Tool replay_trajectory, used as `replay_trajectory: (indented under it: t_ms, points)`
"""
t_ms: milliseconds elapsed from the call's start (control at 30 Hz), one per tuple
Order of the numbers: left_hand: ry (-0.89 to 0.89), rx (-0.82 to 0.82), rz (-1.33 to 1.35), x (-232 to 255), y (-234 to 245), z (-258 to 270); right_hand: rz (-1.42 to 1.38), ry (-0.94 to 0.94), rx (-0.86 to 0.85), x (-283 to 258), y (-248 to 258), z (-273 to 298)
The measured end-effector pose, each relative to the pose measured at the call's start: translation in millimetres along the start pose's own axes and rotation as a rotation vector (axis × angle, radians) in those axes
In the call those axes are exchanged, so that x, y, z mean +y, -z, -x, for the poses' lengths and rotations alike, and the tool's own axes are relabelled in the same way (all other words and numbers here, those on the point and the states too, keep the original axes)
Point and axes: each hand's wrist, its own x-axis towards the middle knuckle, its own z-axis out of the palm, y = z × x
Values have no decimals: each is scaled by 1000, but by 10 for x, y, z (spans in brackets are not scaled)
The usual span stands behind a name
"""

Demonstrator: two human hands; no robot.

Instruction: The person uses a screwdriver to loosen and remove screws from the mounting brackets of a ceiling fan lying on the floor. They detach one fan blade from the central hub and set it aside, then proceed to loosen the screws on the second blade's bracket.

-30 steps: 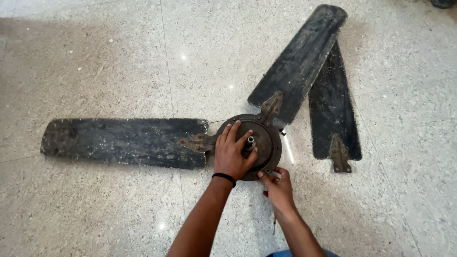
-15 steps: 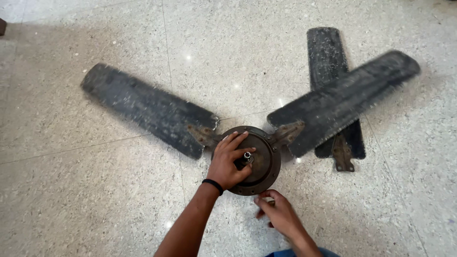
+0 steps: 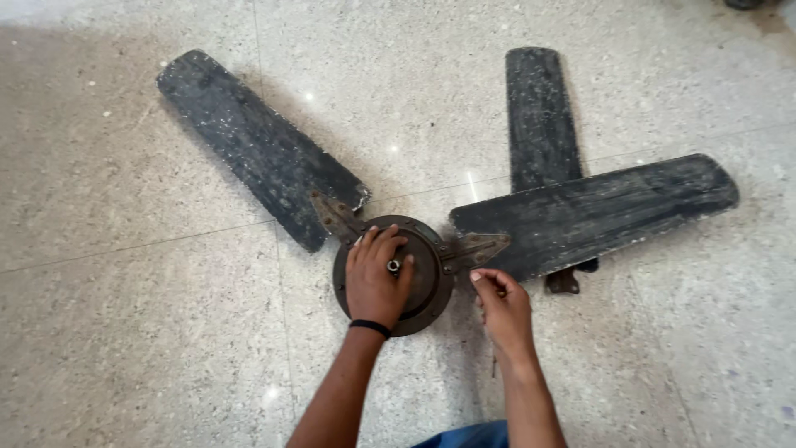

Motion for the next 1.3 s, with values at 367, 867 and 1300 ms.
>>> replay_trajectory:
  t_ms: [367,867,1300]
  points:
    - [-68,-7,-7,-56,-16,-14,-210,147,-124,197,104,-154]
    - [8,0,-151,-47,-45,-20,-33,794,152,-437,-79,-286]
    - [-51,-67,-126,-106,9,-60,-80,823,46,-560,-67,-224]
